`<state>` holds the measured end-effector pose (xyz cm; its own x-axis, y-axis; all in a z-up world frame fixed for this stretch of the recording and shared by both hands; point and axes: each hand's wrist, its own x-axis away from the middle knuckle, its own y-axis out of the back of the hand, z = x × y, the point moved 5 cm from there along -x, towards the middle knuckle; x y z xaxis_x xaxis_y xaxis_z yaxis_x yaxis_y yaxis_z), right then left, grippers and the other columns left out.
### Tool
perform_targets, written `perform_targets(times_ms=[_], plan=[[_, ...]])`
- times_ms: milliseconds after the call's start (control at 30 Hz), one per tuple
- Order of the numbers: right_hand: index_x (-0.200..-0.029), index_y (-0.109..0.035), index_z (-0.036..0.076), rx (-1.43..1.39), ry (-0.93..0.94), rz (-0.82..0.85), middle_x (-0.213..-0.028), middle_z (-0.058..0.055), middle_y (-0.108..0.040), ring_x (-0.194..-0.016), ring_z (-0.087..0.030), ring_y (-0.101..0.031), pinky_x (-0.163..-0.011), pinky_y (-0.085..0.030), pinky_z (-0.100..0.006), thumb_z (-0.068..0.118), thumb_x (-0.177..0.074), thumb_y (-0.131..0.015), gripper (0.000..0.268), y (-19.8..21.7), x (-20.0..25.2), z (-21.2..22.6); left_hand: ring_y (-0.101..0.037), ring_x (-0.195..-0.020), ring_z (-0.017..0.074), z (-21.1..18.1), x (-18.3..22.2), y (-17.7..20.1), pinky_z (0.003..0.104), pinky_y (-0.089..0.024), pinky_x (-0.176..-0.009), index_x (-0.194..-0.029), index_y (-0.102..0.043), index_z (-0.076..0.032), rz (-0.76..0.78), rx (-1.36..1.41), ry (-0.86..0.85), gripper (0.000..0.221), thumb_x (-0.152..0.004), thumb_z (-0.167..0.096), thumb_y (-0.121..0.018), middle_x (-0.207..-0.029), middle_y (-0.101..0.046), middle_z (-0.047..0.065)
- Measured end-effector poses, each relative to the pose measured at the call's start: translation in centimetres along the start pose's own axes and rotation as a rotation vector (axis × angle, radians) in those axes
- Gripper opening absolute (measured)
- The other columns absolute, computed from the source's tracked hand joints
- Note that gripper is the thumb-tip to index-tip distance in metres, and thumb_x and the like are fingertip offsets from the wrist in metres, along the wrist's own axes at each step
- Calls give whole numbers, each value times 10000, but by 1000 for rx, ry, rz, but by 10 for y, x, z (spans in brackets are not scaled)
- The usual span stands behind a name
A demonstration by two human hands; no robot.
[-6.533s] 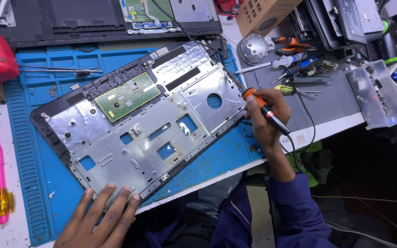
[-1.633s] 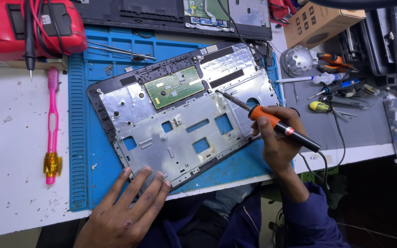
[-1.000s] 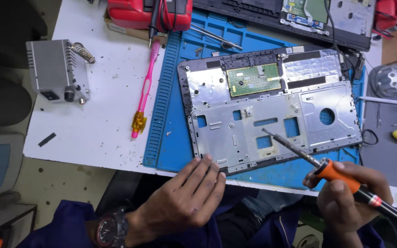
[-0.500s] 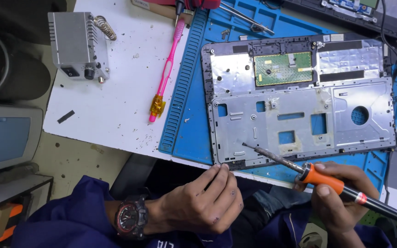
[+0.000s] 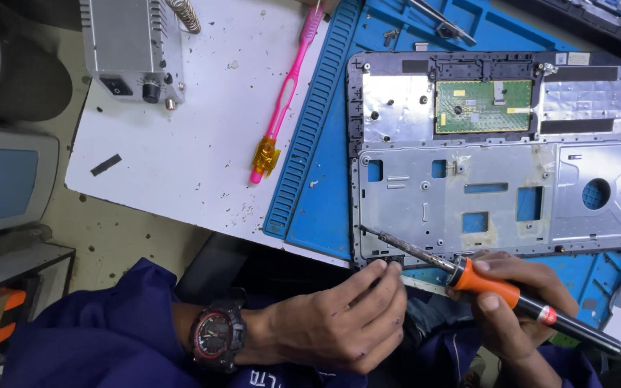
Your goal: Use a soldering iron to melt components or plastic rivets on a laptop chassis for repair
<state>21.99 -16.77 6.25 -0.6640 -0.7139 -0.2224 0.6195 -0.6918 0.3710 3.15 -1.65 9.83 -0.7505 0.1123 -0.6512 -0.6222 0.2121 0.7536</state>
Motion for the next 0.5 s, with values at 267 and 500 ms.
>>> perform_targets(times_ms=[267,500], plan=[[-1078,-661,-7,205,-145,45,-1050,-147,-708,-1017,-294,-748,-1047,-608,-381,185,-919,-669,249,-11,-3,48,-745,-1154,361,-8,5,-10,432,-608,-1108,-1063,-749,-46,76,-31,21,341,-1063,-87,-410,-1167,-731,152],[-1136,-648,-47,314,-161,149,-1055,-196,-717,-991,-315,-765,-931,-626,-369,99,-898,-663,279,-15,-6,69,-717,-1237,360,-12,9,-12,423,-571,-1156,-1230,-735,5,119,-108,25,419,-1062,-95,-365,-1216,-701,114]])
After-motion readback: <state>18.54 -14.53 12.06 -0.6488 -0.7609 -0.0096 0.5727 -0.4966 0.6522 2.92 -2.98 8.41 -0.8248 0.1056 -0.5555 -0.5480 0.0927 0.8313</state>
